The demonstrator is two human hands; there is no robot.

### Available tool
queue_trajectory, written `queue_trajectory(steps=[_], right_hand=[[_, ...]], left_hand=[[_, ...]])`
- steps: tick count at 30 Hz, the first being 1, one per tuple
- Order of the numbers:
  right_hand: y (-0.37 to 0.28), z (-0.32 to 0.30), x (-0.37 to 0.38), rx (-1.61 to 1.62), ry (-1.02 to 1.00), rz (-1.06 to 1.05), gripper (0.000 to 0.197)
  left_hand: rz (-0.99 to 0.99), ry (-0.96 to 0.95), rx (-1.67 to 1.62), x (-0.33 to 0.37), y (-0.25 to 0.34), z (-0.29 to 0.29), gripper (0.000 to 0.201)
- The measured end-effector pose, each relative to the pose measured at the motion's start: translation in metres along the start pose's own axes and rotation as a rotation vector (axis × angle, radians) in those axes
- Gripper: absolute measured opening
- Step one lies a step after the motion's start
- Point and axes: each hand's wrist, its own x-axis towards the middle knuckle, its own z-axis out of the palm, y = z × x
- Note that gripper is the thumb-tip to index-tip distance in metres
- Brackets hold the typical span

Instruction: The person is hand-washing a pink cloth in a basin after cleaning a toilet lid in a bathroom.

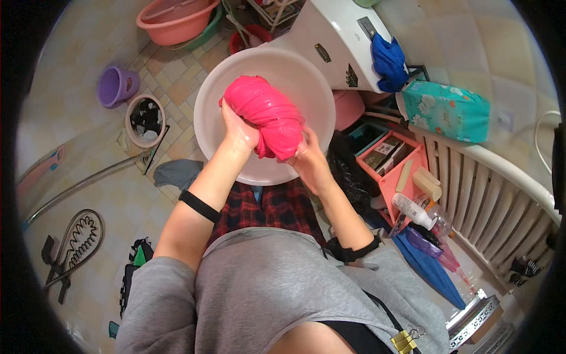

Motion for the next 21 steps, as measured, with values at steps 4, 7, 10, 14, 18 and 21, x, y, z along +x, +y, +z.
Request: queue_trajectory(steps=[4, 7, 10, 14, 18, 21], right_hand=[[0.004, -0.011, -0.008, -1.320, 0.139, -0.534, 0.110], [0.015, -0.026, 0.007, -1.813, 0.102, -1.114, 0.116], [0.014, -0.029, 0.027, -1.651, 0.051, -1.345, 0.099], [-0.023, -0.016, 0.026, -1.700, -0.185, -1.290, 0.066], [-0.023, -0.010, 0.024, -1.438, 0.013, -1.091, 0.039], [0.001, -0.010, 0.029, -0.946, 0.308, -0.660, 0.025]], left_hand=[[0.008, 0.033, -0.005, 0.001, -0.008, -0.012, 0.051], [0.013, 0.053, -0.009, 0.001, -0.018, -0.016, 0.051], [-0.052, 0.095, 0.007, -0.010, -0.025, -0.008, 0.047], [-0.248, 0.027, 0.039, -0.039, -0.015, 0.006, 0.045], [-0.302, -0.158, -0.032, -0.032, -0.014, -0.014, 0.046], [-0.147, -0.101, -0.007, -0.030, -0.015, -0.012, 0.050]])
